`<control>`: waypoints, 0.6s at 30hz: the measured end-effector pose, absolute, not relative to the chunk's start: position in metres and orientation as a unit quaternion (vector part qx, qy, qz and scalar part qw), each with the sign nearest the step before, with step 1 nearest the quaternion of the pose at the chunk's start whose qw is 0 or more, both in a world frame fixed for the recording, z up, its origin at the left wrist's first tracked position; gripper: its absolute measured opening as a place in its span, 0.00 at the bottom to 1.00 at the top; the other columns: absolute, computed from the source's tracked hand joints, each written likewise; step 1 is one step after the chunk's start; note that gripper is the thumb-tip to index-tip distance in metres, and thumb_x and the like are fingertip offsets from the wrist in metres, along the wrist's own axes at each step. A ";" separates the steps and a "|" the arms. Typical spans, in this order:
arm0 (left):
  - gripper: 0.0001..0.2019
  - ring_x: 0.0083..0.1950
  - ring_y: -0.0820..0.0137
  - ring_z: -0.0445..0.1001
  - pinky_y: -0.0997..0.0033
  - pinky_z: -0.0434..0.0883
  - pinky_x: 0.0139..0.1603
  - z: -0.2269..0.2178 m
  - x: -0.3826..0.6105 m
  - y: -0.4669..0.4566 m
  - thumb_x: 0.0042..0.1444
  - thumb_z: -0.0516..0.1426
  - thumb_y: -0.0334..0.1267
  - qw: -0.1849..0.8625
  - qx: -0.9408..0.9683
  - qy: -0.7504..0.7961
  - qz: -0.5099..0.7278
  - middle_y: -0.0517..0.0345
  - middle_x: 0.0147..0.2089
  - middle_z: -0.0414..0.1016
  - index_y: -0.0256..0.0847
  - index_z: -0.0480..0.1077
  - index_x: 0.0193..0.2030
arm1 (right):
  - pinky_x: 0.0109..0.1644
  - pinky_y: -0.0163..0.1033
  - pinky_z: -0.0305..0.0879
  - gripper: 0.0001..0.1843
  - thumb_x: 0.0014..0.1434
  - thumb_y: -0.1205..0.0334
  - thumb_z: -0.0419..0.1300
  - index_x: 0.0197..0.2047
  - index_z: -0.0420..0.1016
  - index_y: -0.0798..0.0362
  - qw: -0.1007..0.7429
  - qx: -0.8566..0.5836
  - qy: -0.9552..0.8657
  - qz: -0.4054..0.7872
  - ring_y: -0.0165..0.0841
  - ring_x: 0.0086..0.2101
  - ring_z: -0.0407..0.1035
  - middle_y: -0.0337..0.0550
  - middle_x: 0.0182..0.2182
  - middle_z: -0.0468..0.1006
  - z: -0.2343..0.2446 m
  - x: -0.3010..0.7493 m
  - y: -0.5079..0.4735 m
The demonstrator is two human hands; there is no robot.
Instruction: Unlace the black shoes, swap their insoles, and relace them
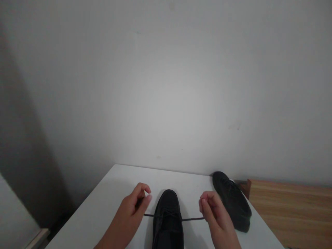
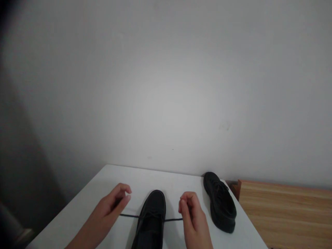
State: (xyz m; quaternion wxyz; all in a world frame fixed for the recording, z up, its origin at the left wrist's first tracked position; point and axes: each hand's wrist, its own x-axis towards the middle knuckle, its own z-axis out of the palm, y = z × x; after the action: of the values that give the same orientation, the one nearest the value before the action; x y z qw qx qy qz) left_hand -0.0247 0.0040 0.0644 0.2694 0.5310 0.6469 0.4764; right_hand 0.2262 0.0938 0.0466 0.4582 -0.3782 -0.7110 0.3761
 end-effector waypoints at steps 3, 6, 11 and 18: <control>0.13 0.35 0.67 0.66 0.67 0.61 0.39 0.051 -0.018 0.004 0.62 0.52 0.46 0.244 0.613 0.683 0.314 0.60 0.31 0.65 0.40 0.71 0.41 | 0.41 0.38 0.67 0.12 0.68 0.52 0.52 0.46 0.70 0.49 0.310 -0.387 -0.814 0.303 0.35 0.35 0.71 0.43 0.35 0.76 0.025 0.227 0.094; 0.14 0.40 0.64 0.70 0.66 0.61 0.42 0.039 -0.012 0.005 0.62 0.51 0.44 0.266 0.656 0.671 0.220 0.55 0.36 0.69 0.39 0.72 0.33 | 0.44 0.42 0.68 0.11 0.67 0.55 0.53 0.41 0.75 0.50 0.189 -0.387 -0.865 0.256 0.40 0.39 0.74 0.47 0.36 0.80 0.008 0.225 0.093; 0.15 0.43 0.64 0.72 0.66 0.66 0.46 0.034 -0.007 0.007 0.62 0.50 0.45 0.296 0.639 0.653 0.280 0.52 0.41 0.71 0.39 0.71 0.31 | 0.41 0.39 0.68 0.15 0.68 0.57 0.51 0.34 0.75 0.51 0.171 -0.381 -0.876 0.243 0.37 0.36 0.73 0.46 0.34 0.79 0.004 0.222 0.091; 0.19 0.70 0.49 0.58 0.52 0.62 0.65 0.037 -0.006 0.002 0.56 0.57 0.53 0.430 0.557 0.597 0.384 0.45 0.52 0.76 0.42 0.72 0.22 | 0.47 0.39 0.68 0.20 0.67 0.48 0.53 0.30 0.75 0.51 0.214 -0.360 -0.823 0.384 0.38 0.39 0.75 0.44 0.36 0.82 0.015 0.219 0.085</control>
State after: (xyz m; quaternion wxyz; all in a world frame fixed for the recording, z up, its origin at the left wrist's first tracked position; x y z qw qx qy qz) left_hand -0.0056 0.0016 0.0368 0.4304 0.5573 0.5974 0.3838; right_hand 0.2186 0.0854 0.0149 0.2138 -0.3598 -0.8231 0.3838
